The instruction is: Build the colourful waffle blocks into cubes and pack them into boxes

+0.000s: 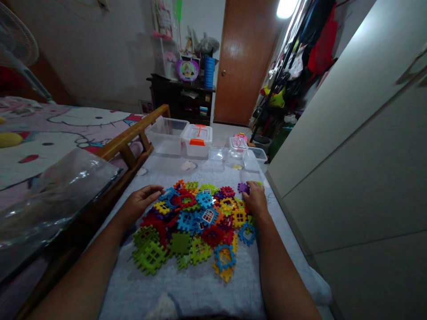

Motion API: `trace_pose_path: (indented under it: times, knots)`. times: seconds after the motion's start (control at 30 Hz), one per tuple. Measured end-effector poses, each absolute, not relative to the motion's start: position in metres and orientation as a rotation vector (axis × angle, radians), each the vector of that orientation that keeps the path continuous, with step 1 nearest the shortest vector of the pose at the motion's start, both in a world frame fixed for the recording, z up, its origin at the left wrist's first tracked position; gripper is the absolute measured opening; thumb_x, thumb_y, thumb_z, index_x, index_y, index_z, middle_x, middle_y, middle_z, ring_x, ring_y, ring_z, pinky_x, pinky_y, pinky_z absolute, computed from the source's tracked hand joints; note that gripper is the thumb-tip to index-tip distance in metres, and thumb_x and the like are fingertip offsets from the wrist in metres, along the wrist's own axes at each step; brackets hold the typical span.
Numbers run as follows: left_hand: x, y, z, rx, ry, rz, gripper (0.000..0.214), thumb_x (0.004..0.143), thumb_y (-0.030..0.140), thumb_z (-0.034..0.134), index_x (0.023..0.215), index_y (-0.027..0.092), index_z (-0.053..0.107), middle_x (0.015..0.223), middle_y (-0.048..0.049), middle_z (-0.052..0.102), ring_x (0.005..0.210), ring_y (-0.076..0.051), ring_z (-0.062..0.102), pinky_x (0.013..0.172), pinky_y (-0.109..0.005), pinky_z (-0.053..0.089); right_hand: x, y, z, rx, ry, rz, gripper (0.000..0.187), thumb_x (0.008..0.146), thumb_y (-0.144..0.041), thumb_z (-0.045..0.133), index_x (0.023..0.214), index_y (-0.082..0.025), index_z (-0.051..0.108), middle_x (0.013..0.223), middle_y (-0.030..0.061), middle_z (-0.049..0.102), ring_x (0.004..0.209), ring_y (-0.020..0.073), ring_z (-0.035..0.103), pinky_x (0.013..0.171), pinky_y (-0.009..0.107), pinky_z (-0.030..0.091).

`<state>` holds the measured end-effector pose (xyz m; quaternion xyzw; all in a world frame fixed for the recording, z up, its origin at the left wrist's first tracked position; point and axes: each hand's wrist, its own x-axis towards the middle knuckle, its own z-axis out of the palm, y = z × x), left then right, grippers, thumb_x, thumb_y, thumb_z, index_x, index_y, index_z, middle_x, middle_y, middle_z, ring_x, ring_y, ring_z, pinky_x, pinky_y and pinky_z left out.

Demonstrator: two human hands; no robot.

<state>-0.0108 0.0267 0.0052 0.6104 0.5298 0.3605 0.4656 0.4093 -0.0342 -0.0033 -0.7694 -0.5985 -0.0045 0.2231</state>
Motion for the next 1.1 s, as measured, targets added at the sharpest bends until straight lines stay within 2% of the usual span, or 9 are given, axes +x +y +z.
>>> trace_pose_path:
  times: [0.17,0.37,0.5,0.57,0.67,0.77,0.9,1.1]
  knots:
    - [-0.009,0.025,0.010,1.527,1.321,0.875,0.062,0.064,0.071,0.072,0.101,0.020,0.071,0.108,-0.0096,0.075,0.107,-0.032,0.066,0.100,-0.041,0.049,0.409,-0.031,-0.005,-2.073,-1.820,0.046,0.053,0.076,-0.004,0.051,0.128,-0.013,0.060,0.128,0.0133,0.064,0.113,0.0270,0.054,0.102,0.037,0.035]
    - [-0.009,0.024,0.010,1.544,1.329,0.871,0.063,0.064,0.071,0.071,0.100,0.020,0.071,0.108,-0.0096,0.075,0.105,-0.031,0.068,0.096,-0.040,0.052,0.421,-0.033,0.002,-1.983,-1.645,0.000,0.069,0.072,-0.002,0.044,0.139,-0.012,0.051,0.134,0.0126,0.059,0.115,0.0263,0.052,0.104,0.038,0.036]
    - [-0.009,0.025,0.011,1.562,1.344,0.864,0.062,0.063,0.071,0.070,0.099,0.021,0.071,0.106,-0.0088,0.075,0.103,-0.031,0.068,0.096,-0.039,0.052,0.433,-0.037,0.009,-1.974,-1.439,-0.052,0.066,0.074,-0.008,0.044,0.139,-0.016,0.050,0.133,0.0115,0.059,0.113,0.0279,0.049,0.104,0.042,0.037]
    - [-0.010,0.025,0.010,1.573,1.343,0.856,0.062,0.064,0.071,0.070,0.100,0.021,0.071,0.107,-0.0085,0.075,0.104,-0.031,0.068,0.096,-0.039,0.052,0.433,-0.037,0.009,-2.015,-1.444,-0.040,0.065,0.074,-0.011,0.046,0.139,-0.016,0.050,0.134,0.0124,0.058,0.119,0.0301,0.046,0.106,0.046,0.034]
    - [-0.011,0.026,0.008,1.572,1.338,0.845,0.061,0.065,0.070,0.070,0.102,0.021,0.071,0.109,-0.0088,0.075,0.106,-0.031,0.067,0.098,-0.040,0.051,0.422,-0.034,0.006,-2.084,-1.592,0.017,0.071,0.071,-0.011,0.050,0.142,-0.016,0.047,0.141,0.0142,0.053,0.136,0.0335,0.034,0.112,0.052,0.024]
    - [-0.011,0.026,0.009,1.558,1.335,0.845,0.061,0.064,0.069,0.071,0.102,0.021,0.070,0.109,-0.0090,0.075,0.105,-0.031,0.068,0.098,-0.041,0.051,0.409,-0.030,0.002,-2.121,-1.778,0.080,0.076,0.069,-0.006,0.050,0.143,-0.017,0.045,0.143,0.0132,0.053,0.143,0.0346,0.025,0.115,0.058,0.012]
    - [-0.008,0.024,0.013,1.528,1.321,0.872,0.060,0.060,0.069,0.074,0.096,0.021,0.072,0.105,-0.0091,0.075,0.103,-0.031,0.068,0.097,-0.041,0.052,0.403,-0.027,0.000,-2.159,-1.828,0.118,0.072,0.070,-0.003,0.049,0.139,-0.022,0.049,0.139,0.0101,0.059,0.143,0.0341,0.027,0.114,0.060,0.010]
    - [-0.005,0.020,0.017,1.503,1.338,0.870,0.063,0.060,0.068,0.074,0.099,0.020,0.071,0.109,-0.0109,0.075,0.106,-0.032,0.068,0.097,-0.043,0.052,0.408,-0.027,0.001,-2.121,-1.805,0.106,0.068,0.072,-0.003,0.049,0.137,-0.020,0.051,0.141,0.0092,0.057,0.141,0.0339,0.030,0.115,0.059,0.012]
